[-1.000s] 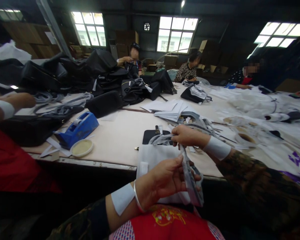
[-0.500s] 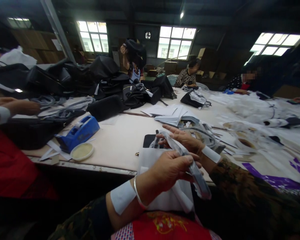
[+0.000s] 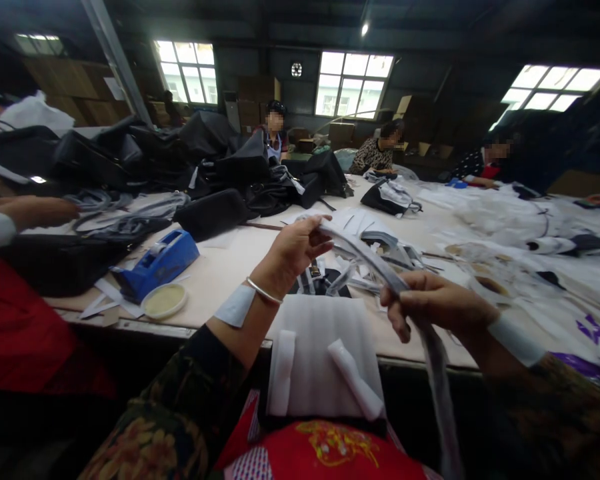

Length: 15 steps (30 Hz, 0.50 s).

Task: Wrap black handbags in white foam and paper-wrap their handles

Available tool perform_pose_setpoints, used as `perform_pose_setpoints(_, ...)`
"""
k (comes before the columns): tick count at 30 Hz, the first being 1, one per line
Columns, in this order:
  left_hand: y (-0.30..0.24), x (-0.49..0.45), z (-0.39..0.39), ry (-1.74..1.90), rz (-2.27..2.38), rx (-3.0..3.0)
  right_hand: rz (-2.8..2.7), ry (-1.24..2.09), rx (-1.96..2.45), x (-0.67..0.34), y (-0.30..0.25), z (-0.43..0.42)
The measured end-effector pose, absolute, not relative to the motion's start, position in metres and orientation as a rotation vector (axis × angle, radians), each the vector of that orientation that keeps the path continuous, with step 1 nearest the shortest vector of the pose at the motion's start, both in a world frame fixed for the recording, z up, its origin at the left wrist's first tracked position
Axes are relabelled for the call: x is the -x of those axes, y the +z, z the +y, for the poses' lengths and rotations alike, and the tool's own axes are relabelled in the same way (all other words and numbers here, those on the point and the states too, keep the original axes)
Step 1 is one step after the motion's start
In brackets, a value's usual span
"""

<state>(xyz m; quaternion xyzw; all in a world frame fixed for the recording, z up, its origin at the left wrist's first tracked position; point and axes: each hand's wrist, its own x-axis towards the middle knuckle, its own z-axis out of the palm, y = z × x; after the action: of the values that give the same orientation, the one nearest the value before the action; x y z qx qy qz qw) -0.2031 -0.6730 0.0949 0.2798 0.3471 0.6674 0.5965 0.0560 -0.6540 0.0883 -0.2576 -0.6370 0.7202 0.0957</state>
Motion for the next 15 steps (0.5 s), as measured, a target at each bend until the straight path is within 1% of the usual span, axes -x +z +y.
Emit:
perform_pose_setpoints(3,0.081,0.187,-0.682,1.355,0.641,-0.748,-1.603,1.948,0.740,-0.036,0.092,-0.651)
perform_pose_setpoints(5,0.067,0.167,-0.697,1.166,0.604,-0.831,-1.485,1.886,0.709,-0.015,0.093,-0.646)
perform_pose_setpoints(8,0.046,0.138,-0.718,1.023,0.627,-0.900,-1.386,1.837,0.655,0.016,0.097,-0.637)
perform_pose_setpoints(11,0.036,0.129,-0.729,1.042,0.730,-0.878,-1.326,1.835,0.631,0.033,0.095,-0.629)
perform_pose_setpoints(15,0.037,0.149,-0.727,1.265,0.909,-0.876,-1.359,2.020,0.691,0.031,0.073,-0.634)
